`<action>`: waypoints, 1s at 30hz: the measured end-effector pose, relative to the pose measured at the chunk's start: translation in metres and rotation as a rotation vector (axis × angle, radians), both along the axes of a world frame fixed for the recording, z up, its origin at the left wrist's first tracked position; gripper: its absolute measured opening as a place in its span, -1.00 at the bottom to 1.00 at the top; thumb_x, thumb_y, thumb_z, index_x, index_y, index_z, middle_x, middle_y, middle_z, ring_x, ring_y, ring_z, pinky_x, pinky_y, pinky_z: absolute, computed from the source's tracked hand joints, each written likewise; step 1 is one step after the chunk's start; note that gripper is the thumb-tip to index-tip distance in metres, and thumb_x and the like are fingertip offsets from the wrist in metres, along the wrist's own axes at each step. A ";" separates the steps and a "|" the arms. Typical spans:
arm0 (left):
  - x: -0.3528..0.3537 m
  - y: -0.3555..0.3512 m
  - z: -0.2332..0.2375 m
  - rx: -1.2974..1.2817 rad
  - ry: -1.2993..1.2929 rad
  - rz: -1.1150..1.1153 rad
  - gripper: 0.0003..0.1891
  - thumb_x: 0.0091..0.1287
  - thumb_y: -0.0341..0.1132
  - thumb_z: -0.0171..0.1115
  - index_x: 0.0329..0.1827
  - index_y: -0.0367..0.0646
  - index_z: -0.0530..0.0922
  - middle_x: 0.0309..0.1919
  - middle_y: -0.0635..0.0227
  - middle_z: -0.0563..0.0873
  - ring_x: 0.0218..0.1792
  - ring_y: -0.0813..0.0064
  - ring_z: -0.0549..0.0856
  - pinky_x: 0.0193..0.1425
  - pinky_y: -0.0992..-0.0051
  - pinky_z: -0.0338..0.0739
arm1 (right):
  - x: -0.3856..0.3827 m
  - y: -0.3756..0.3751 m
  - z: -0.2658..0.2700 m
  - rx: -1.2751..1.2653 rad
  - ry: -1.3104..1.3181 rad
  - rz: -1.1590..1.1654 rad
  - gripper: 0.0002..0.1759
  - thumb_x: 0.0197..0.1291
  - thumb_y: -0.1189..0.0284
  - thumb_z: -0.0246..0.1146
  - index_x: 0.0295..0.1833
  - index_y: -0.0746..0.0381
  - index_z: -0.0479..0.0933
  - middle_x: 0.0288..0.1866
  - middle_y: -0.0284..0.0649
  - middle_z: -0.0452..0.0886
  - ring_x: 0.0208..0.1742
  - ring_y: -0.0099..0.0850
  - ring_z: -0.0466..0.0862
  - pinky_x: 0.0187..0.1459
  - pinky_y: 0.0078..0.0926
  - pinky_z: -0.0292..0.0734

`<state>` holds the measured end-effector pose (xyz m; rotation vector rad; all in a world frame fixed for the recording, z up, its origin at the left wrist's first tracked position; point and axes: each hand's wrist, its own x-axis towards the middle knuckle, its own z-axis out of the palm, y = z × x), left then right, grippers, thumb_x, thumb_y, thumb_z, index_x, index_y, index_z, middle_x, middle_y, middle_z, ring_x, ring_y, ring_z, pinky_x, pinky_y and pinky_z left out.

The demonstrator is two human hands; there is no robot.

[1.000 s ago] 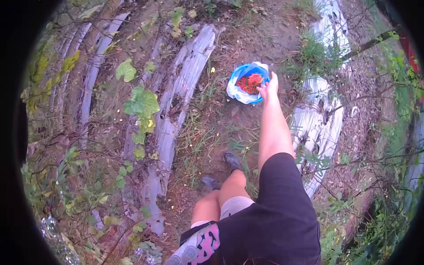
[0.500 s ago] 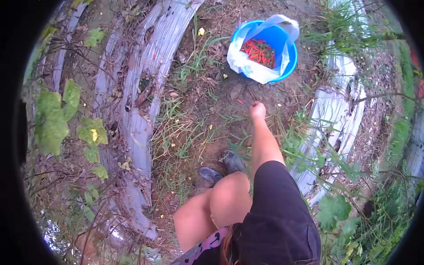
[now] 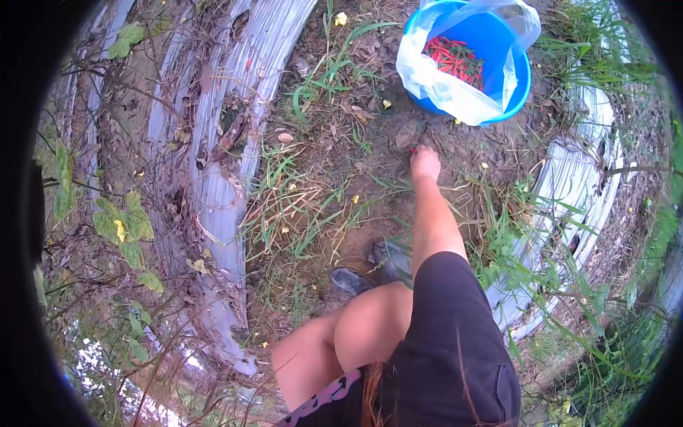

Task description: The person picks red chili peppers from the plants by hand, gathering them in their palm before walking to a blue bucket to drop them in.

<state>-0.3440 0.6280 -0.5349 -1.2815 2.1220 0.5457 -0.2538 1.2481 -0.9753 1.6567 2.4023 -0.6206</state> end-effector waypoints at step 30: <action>0.027 -0.011 0.145 0.190 -0.039 -0.151 -0.57 0.24 0.06 -0.04 -0.13 -0.11 0.54 -0.28 0.26 0.62 -0.28 0.27 0.60 -0.27 0.35 0.47 | -0.058 0.106 0.379 0.245 0.610 -0.442 -0.61 0.03 0.36 0.30 -0.02 0.31 0.52 -0.14 -0.04 0.61 -0.11 -0.21 0.61 -0.01 -0.33 0.46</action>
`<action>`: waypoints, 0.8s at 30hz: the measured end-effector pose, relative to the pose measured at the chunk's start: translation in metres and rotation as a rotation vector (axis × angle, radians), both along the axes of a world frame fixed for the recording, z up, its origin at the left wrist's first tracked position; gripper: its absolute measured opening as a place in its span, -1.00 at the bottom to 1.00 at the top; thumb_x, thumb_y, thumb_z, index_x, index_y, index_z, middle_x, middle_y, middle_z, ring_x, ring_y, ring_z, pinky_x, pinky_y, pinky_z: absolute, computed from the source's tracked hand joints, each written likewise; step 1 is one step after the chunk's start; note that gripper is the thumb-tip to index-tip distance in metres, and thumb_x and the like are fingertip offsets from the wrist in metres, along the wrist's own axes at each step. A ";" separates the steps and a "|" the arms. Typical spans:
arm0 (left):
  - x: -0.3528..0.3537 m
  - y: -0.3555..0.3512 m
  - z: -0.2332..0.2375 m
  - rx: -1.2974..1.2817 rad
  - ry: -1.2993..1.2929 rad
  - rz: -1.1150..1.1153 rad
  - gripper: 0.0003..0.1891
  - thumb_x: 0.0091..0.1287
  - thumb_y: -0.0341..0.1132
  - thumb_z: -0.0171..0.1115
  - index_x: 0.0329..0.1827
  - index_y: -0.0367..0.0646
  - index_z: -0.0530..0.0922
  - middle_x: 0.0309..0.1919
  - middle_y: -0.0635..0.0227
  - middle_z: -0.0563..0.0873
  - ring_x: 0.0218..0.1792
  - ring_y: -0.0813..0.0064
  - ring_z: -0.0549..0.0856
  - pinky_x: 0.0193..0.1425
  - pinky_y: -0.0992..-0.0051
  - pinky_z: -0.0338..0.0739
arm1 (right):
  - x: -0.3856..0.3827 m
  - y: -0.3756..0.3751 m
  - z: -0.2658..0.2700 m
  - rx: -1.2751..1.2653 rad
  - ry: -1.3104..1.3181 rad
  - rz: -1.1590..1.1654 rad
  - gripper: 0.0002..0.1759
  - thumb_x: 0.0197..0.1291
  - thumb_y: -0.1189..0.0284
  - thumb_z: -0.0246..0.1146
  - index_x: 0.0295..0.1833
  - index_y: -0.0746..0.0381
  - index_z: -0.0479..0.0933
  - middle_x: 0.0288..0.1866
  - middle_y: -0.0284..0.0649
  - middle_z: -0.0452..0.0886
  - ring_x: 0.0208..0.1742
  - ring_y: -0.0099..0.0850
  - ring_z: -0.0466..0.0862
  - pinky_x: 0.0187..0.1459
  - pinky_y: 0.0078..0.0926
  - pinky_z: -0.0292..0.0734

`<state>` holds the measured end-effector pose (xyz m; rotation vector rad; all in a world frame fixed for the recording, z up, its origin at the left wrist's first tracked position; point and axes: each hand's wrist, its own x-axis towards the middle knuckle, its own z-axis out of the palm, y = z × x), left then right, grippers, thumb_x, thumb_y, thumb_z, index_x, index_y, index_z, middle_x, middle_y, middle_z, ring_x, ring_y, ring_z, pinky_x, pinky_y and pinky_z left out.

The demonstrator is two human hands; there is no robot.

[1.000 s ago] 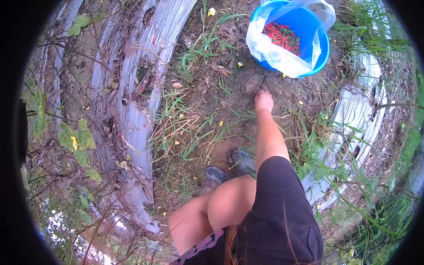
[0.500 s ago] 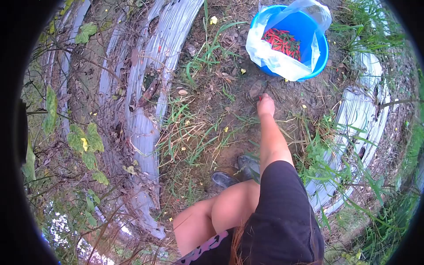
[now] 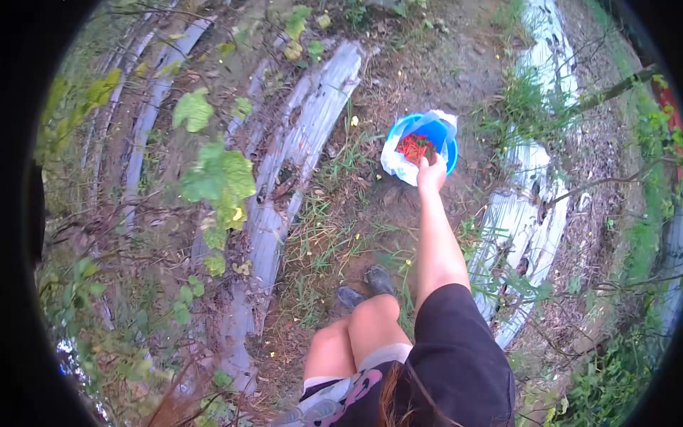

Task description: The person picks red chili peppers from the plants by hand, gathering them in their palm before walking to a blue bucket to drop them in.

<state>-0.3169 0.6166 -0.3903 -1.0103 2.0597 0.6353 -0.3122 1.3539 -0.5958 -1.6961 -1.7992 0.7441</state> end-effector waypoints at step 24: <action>0.262 0.018 0.083 0.236 0.297 -0.382 -0.61 0.23 -0.02 0.00 -0.11 -0.11 0.57 -0.17 0.19 0.68 -0.17 0.18 0.66 -0.17 0.28 0.54 | 0.019 -0.210 0.143 -0.408 -0.621 1.741 -0.83 -0.10 0.38 0.35 -0.45 0.26 0.59 -0.59 -0.27 0.58 -0.60 -0.50 0.55 -0.50 -0.52 0.51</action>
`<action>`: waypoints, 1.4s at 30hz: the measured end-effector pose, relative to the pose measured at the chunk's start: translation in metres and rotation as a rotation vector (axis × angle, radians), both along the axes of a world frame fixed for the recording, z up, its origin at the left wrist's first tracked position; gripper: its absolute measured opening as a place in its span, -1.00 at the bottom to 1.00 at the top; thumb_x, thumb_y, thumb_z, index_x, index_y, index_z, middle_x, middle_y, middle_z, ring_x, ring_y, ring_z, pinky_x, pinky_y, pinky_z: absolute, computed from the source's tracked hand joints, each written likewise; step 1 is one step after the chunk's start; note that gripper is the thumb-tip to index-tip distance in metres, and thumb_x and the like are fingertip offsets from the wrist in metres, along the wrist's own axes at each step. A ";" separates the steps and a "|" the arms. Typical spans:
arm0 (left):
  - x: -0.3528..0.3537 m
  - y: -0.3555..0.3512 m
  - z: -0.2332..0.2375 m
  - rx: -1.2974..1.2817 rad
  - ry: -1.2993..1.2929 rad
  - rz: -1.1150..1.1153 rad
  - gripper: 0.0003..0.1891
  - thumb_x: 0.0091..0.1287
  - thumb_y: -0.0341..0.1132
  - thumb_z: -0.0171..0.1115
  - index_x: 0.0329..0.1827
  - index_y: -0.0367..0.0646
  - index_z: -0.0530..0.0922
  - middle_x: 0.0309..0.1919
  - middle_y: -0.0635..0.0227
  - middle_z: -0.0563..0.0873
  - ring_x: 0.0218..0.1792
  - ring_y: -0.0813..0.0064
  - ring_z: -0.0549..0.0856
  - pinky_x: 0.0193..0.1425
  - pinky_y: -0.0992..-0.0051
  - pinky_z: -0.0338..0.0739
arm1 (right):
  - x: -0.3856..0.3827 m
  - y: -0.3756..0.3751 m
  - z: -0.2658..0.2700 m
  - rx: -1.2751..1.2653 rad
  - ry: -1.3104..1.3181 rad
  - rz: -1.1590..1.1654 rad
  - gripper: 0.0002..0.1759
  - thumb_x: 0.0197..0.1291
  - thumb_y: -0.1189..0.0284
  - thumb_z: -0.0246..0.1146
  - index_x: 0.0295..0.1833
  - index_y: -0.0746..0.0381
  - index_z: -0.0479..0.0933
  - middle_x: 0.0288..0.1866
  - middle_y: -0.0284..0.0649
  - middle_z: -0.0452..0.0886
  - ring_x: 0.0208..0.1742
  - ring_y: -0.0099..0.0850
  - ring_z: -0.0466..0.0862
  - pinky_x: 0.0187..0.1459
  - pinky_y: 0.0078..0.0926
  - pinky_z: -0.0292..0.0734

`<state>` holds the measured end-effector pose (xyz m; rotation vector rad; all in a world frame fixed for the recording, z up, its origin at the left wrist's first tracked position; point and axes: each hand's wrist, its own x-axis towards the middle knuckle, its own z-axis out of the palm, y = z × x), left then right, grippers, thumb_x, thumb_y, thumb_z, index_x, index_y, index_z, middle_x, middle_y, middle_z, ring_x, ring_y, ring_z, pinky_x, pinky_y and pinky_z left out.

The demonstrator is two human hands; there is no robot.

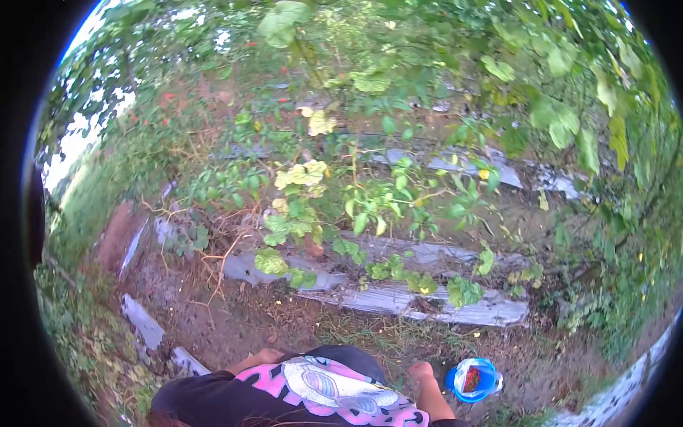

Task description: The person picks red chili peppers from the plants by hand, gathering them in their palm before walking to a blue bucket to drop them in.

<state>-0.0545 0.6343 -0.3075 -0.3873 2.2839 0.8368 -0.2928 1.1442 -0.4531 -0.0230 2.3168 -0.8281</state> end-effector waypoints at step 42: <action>0.084 -0.319 0.228 0.406 0.544 1.312 -0.75 0.29 -0.27 0.17 -0.02 -0.12 0.51 -0.28 0.49 0.63 -0.42 0.68 0.57 -0.41 0.67 0.39 | -0.297 -0.646 0.647 0.266 1.306 0.595 -0.83 -0.04 0.44 0.20 -0.29 0.07 0.63 -0.21 -0.17 0.64 -0.06 -0.21 0.60 0.08 -0.07 0.37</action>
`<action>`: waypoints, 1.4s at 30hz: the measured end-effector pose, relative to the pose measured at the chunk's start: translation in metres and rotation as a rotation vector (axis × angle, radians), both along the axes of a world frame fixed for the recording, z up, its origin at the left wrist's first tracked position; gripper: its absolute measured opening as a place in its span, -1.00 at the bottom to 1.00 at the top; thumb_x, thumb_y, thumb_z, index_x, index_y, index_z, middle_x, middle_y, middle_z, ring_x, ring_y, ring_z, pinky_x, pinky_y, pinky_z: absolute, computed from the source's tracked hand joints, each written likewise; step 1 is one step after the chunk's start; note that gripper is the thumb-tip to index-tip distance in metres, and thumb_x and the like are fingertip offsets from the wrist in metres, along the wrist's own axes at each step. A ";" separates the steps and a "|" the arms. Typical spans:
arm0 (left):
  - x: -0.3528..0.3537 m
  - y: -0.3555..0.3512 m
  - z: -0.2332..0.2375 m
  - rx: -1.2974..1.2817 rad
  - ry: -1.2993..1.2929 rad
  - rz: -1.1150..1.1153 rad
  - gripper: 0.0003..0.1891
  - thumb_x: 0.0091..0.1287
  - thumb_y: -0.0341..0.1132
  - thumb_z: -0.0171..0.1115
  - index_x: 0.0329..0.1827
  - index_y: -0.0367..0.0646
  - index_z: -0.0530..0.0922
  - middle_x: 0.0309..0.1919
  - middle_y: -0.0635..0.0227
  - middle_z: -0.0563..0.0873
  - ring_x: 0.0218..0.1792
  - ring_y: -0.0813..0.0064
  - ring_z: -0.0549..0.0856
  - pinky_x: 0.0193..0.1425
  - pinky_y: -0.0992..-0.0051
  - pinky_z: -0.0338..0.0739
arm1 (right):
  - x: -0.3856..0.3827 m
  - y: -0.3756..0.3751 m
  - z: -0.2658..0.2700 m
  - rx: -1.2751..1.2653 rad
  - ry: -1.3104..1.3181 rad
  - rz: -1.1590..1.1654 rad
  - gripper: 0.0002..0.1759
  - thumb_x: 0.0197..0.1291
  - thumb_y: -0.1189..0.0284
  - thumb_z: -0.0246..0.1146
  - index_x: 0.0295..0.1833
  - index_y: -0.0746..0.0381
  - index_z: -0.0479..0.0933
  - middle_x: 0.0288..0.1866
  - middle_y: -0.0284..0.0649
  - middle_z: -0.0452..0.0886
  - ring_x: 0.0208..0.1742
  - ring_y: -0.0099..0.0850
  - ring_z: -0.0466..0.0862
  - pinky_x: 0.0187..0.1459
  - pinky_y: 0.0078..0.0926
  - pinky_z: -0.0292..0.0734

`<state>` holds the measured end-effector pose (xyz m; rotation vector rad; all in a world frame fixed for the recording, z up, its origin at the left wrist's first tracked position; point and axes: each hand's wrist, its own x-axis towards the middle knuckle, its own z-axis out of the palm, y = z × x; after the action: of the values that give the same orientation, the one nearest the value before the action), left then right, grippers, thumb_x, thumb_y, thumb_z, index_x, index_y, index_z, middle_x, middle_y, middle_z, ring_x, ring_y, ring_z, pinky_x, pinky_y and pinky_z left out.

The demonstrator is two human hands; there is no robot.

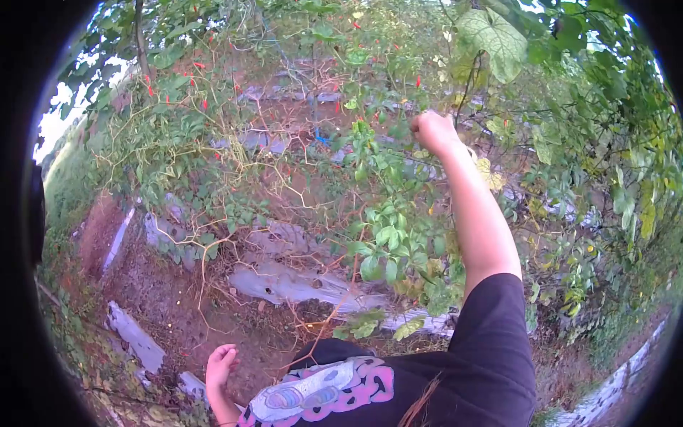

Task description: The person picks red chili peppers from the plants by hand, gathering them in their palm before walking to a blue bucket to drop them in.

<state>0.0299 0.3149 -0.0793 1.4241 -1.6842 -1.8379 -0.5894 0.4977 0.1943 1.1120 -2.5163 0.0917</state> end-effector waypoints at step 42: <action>-0.062 0.074 0.041 -0.002 0.196 -0.283 -0.62 0.26 -0.37 0.22 0.11 -0.29 0.43 -0.09 0.29 0.62 -0.09 0.57 0.57 0.03 0.54 0.46 | -0.097 -0.047 0.054 0.168 0.633 -0.102 -0.82 0.03 0.45 0.16 -0.27 0.17 0.65 0.00 -0.21 0.55 0.15 -0.25 0.45 0.00 -0.26 0.46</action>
<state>-0.0325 0.3891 -0.0385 1.0057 -1.8587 -2.0431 -0.6863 0.4511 0.2487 0.8882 -2.0221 -0.4386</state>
